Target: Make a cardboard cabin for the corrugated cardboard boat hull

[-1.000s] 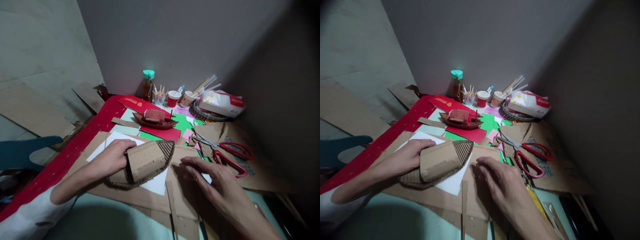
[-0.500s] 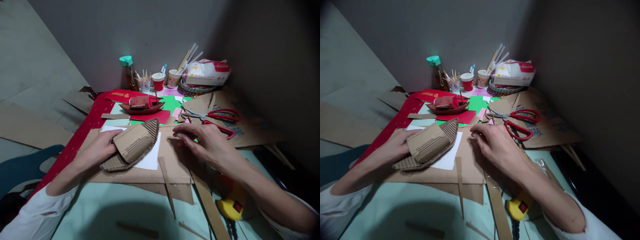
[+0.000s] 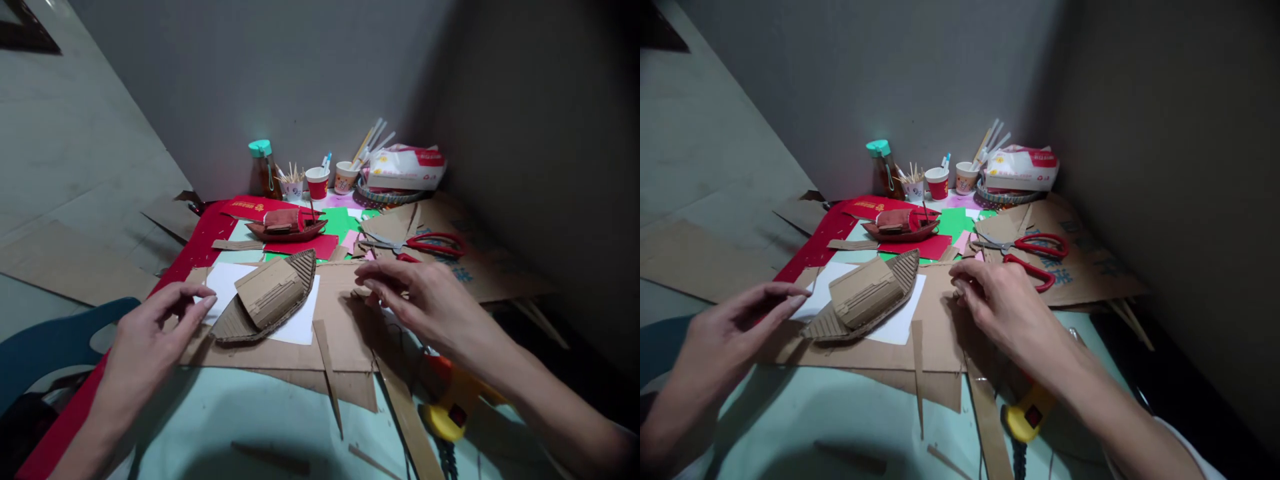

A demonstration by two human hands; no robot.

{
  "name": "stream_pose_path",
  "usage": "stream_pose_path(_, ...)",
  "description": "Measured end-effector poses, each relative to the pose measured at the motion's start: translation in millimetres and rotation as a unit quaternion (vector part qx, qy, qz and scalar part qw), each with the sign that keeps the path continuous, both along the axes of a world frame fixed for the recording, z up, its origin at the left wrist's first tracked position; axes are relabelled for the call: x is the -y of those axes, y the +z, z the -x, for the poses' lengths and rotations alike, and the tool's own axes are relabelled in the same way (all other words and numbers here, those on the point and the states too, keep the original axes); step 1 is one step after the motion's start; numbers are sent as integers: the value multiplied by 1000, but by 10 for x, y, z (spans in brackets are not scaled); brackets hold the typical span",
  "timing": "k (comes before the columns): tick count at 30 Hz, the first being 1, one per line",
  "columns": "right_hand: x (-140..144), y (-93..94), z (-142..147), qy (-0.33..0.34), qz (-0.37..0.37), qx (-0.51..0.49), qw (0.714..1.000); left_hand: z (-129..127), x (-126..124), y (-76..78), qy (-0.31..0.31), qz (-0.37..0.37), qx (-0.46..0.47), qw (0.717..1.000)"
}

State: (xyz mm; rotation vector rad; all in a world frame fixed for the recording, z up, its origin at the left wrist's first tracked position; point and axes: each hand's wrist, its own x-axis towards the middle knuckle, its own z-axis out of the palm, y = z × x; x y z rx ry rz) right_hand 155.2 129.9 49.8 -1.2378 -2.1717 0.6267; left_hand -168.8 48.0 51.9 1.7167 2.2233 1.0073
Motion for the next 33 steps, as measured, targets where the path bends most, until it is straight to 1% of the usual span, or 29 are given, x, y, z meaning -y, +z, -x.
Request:
stream_pose_path(4,24,44,147,40,23,-4,999,-215,89,-94,-54,-43,-12,998)
stream_pose_path(7,20,97,316,61,25,6,998,-319,95,-132,-58,-53,0,997)
stream_pose_path(10,18,148,450,75,30,18,997,-352,104,-135,-69,-47,12,996)
stream_pose_path(14,9,197,546,93,36,29,995,-316,121,-110,-84,-28,15,996)
stream_pose_path(18,-24,220,598,102,39,38,993,-209,85,-88,-89,-60,-27,994)
stream_pose_path(23,-49,219,628,97,40,51,993,-22,-55,-82,-95,-86,-91,988)
stream_pose_path(29,-59,189,635,94,32,49,994,57,-228,-108,-171,-114,-169,964)
stream_pose_path(33,-95,154,670,88,41,41,994,44,-299,-122,-223,-126,-193,947)
